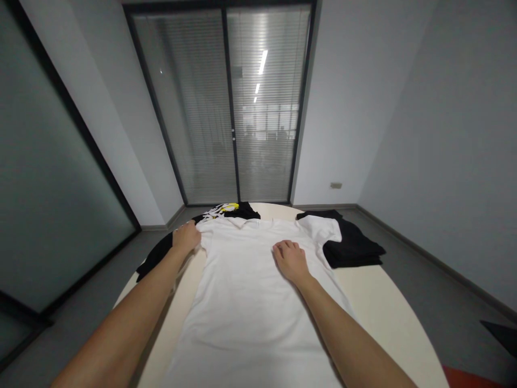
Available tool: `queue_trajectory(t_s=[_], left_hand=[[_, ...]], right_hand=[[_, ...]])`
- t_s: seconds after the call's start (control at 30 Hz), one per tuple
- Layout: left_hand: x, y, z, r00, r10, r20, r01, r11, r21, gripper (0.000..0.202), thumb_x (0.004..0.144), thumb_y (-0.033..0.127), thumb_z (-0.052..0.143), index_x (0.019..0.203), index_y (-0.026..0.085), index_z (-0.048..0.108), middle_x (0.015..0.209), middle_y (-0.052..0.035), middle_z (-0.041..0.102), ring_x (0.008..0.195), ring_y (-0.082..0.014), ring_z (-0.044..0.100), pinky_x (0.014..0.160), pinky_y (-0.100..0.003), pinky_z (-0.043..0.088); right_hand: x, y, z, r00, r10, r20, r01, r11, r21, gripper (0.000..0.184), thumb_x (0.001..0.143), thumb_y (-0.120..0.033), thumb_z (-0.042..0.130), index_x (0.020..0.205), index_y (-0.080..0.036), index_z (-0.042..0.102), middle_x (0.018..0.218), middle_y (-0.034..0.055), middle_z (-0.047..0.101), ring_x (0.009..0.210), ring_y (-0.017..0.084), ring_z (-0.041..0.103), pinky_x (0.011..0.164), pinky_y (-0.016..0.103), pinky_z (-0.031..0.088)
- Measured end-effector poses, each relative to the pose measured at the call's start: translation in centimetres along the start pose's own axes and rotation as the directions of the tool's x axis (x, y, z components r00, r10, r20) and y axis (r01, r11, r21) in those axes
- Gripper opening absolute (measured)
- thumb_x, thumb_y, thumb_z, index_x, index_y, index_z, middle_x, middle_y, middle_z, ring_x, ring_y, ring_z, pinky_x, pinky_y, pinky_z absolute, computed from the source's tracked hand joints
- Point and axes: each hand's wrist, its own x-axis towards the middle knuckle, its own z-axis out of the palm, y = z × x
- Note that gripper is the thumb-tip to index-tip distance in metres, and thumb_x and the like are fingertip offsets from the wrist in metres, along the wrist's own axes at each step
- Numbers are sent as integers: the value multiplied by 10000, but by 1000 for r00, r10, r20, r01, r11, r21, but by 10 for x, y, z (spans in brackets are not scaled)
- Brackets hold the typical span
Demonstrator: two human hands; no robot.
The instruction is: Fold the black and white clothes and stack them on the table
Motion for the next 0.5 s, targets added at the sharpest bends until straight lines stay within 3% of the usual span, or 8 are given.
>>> queue_trajectory(t_s=[0.23, 0.37, 0.5], left_hand=[[23, -7, -4, 987, -49, -154, 0, 953, -303, 341, 866, 228, 618, 1199, 160, 587, 1199, -101, 683, 1098, -222, 650, 958, -323, 497], [32, -11, -5, 979, -132, -157, 54, 903, -425, 340, 833, 242, 649, 1155, 149, 588, 1101, -94, 709, 966, -186, 693, 851, -278, 547], [31, -17, -11, 969, -193, -152, 105, 886, -451, 381, 752, 120, 625, 1132, 137, 592, 1004, -85, 712, 876, -181, 701, 800, -290, 561]], right_hand=[[-1, 0, 0, 1000, -8, -4, 8, 1000, -3, 368, 1037, -411, 373, 1105, -233, 688, 1215, 86, 659, 1144, 261, 529, 930, 378, 360], [-2, 1, -1, 1000, -15, -10, 15, 1000, -12, 366, 1036, -411, 375, 1097, -231, 688, 1202, 85, 663, 1128, 262, 536, 915, 375, 367], [-2, 0, -1, 1000, -17, -14, 17, 1000, -19, 364, 1037, -412, 377, 1094, -233, 688, 1205, 84, 663, 1123, 263, 537, 915, 376, 369]])
